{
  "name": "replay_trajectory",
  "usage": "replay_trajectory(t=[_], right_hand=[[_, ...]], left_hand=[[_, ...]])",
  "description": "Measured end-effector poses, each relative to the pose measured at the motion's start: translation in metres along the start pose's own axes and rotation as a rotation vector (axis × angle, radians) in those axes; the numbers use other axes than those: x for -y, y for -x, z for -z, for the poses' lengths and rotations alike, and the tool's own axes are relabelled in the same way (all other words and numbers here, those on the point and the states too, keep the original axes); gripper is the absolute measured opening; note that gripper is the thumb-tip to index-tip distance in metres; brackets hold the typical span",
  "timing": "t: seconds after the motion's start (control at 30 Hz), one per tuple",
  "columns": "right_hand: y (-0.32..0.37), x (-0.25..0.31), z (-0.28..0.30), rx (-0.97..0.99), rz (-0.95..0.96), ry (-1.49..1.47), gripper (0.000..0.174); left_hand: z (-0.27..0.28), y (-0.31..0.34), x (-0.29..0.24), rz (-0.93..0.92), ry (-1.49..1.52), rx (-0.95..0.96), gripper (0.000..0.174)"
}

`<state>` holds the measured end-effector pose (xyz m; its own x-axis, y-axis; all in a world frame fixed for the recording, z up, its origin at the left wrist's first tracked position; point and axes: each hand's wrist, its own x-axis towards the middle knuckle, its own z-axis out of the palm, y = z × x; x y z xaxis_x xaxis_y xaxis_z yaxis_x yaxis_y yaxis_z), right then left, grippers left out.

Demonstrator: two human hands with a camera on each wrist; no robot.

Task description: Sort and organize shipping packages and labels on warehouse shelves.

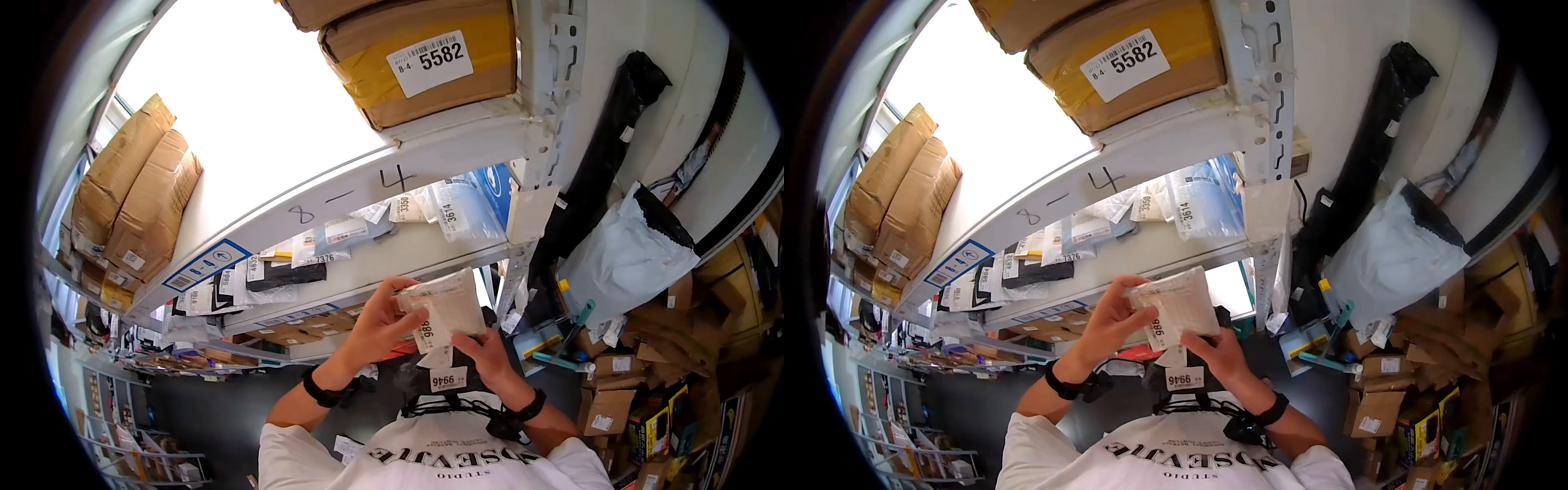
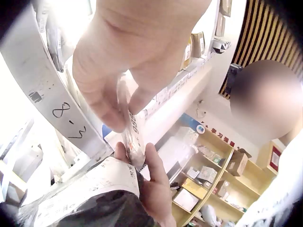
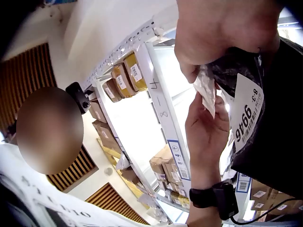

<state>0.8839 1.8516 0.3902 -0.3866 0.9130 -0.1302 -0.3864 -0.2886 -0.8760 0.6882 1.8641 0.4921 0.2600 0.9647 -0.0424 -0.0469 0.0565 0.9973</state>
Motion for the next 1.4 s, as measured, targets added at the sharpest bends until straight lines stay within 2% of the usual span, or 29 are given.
replay_trajectory(t=[0.13, 0.23, 0.3, 0.37, 0.43, 0.5, 0.53, 0.63, 0.77, 0.87, 1.03, 1.13, 1.23, 1.33, 1.4], right_hand=[[-0.004, 0.002, 0.003, 0.050, -0.029, -0.011, 0.039], [-0.008, 0.007, 0.000, 0.105, -0.004, -0.010, 0.034], [-0.010, 0.009, -0.002, 0.141, 0.004, -0.011, 0.032], [-0.012, 0.009, -0.003, 0.136, -0.047, 0.009, 0.028], [-0.014, 0.008, -0.006, 0.131, -0.029, 0.038, 0.026], [-0.014, 0.006, -0.009, 0.123, -0.012, 0.067, 0.025], [-0.015, 0.005, -0.009, 0.122, 0.003, 0.086, 0.024], [-0.014, 0.004, -0.008, 0.119, -0.020, 0.098, 0.025], [-0.011, 0.002, -0.001, 0.083, -0.042, 0.076, 0.026], [-0.009, 0.008, -0.002, 0.031, -0.011, 0.086, 0.025], [-0.007, 0.008, -0.001, 0.033, 0.022, 0.095, 0.025], [-0.003, 0.007, 0.002, 0.029, 0.027, 0.110, 0.024], [0.002, 0.009, 0.007, 0.015, 0.058, 0.140, 0.023], [0.008, 0.015, 0.012, -0.006, 0.073, 0.135, 0.020], [0.009, 0.023, 0.017, -0.019, 0.064, 0.111, 0.019]], left_hand=[[0.006, 0.004, -0.003, 0.021, -0.047, 0.011, 0.040], [0.019, 0.005, -0.013, -0.017, -0.101, -0.100, 0.041], [0.033, -0.003, -0.032, -0.204, -0.183, -0.330, 0.042], [0.040, -0.004, -0.070, -0.056, -0.457, -0.529, 0.036], [0.094, -0.023, -0.071, 0.103, -1.024, -0.528, 0.030], [0.139, -0.051, -0.060, -0.119, -1.368, -0.519, 0.029], [0.153, -0.062, -0.058, -0.174, -1.487, -0.530, 0.029], [0.180, -0.090, -0.057, -0.147, -1.627, -0.580, 0.029], [0.185, -0.098, -0.061, -0.168, -1.695, -0.620, 0.030], [0.165, -0.104, -0.066, -0.278, -1.692, -0.608, 0.030], [0.102, -0.137, -0.064, -0.468, -1.554, -0.333, 0.031], [0.080, -0.173, -0.052, -0.424, -1.616, -0.225, 0.032], [0.077, -0.196, -0.046, -0.336, -1.676, -0.204, 0.032], [0.081, -0.194, -0.052, -0.280, -1.647, -0.211, 0.032], [0.073, -0.172, -0.059, -0.279, -1.508, -0.207, 0.033]])
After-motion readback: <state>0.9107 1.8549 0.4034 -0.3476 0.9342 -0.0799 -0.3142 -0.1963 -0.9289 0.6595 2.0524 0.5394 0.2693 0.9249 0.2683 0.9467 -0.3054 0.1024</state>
